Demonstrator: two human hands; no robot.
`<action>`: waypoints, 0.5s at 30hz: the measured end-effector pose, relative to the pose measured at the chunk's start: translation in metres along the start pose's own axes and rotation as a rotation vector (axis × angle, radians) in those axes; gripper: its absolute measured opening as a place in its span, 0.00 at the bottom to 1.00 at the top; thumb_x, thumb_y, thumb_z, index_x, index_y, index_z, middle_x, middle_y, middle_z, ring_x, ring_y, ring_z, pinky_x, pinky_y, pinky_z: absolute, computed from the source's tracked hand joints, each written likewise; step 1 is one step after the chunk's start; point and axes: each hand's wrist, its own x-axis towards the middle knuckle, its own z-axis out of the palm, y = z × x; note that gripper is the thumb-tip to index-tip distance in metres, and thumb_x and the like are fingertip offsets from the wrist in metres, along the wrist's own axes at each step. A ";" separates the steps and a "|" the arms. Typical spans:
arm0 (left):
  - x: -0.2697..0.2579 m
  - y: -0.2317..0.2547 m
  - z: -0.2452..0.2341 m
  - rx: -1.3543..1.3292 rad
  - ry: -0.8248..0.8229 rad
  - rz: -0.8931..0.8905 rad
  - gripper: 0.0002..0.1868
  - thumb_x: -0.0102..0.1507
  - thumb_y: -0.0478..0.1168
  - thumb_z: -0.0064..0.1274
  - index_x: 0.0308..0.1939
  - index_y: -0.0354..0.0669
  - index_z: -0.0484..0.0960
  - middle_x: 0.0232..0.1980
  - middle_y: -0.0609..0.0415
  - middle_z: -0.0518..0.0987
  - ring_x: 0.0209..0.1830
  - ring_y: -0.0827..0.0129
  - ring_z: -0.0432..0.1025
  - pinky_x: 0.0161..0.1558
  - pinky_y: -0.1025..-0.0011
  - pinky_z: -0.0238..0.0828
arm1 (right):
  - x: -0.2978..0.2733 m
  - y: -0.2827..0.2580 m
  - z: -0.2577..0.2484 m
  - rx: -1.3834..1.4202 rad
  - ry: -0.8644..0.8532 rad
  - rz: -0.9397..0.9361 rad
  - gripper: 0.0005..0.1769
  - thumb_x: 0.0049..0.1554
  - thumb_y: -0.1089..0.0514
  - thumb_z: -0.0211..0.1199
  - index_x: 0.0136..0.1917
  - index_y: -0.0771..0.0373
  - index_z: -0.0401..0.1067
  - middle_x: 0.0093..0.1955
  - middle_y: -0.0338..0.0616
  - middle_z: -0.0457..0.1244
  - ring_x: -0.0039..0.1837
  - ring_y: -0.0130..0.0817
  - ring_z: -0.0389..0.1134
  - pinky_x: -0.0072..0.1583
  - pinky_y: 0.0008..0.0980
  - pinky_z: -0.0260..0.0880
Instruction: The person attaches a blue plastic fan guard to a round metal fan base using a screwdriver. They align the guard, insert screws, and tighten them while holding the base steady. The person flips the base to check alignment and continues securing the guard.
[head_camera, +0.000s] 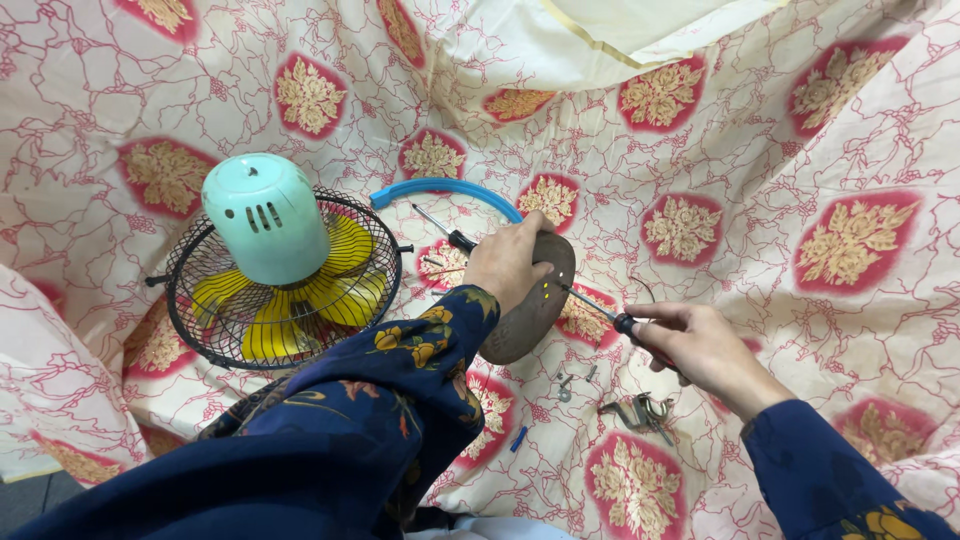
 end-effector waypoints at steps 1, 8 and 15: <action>0.000 0.000 0.000 0.000 -0.004 -0.005 0.25 0.58 0.42 0.64 0.56 0.50 0.71 0.52 0.47 0.81 0.55 0.50 0.75 0.54 0.55 0.70 | 0.001 0.003 0.000 -0.047 0.022 -0.035 0.22 0.57 0.53 0.69 0.65 0.52 0.79 0.39 0.42 0.70 0.38 0.25 0.67 0.39 0.29 0.66; 0.001 0.000 0.000 -0.018 -0.003 0.004 0.25 0.57 0.42 0.64 0.56 0.50 0.71 0.52 0.47 0.81 0.55 0.50 0.75 0.54 0.55 0.70 | 0.011 0.022 0.005 -0.158 0.066 -0.102 0.27 0.48 0.56 0.73 0.63 0.58 0.78 0.42 0.36 0.71 0.42 0.23 0.69 0.48 0.28 0.68; 0.025 -0.016 0.007 -0.046 -0.117 -0.126 0.28 0.52 0.40 0.64 0.55 0.45 0.73 0.50 0.44 0.82 0.55 0.51 0.75 0.56 0.58 0.70 | 0.007 0.062 0.031 0.616 0.070 0.280 0.19 0.60 0.54 0.59 0.61 0.65 0.67 0.38 0.41 0.63 0.35 0.28 0.59 0.36 0.32 0.61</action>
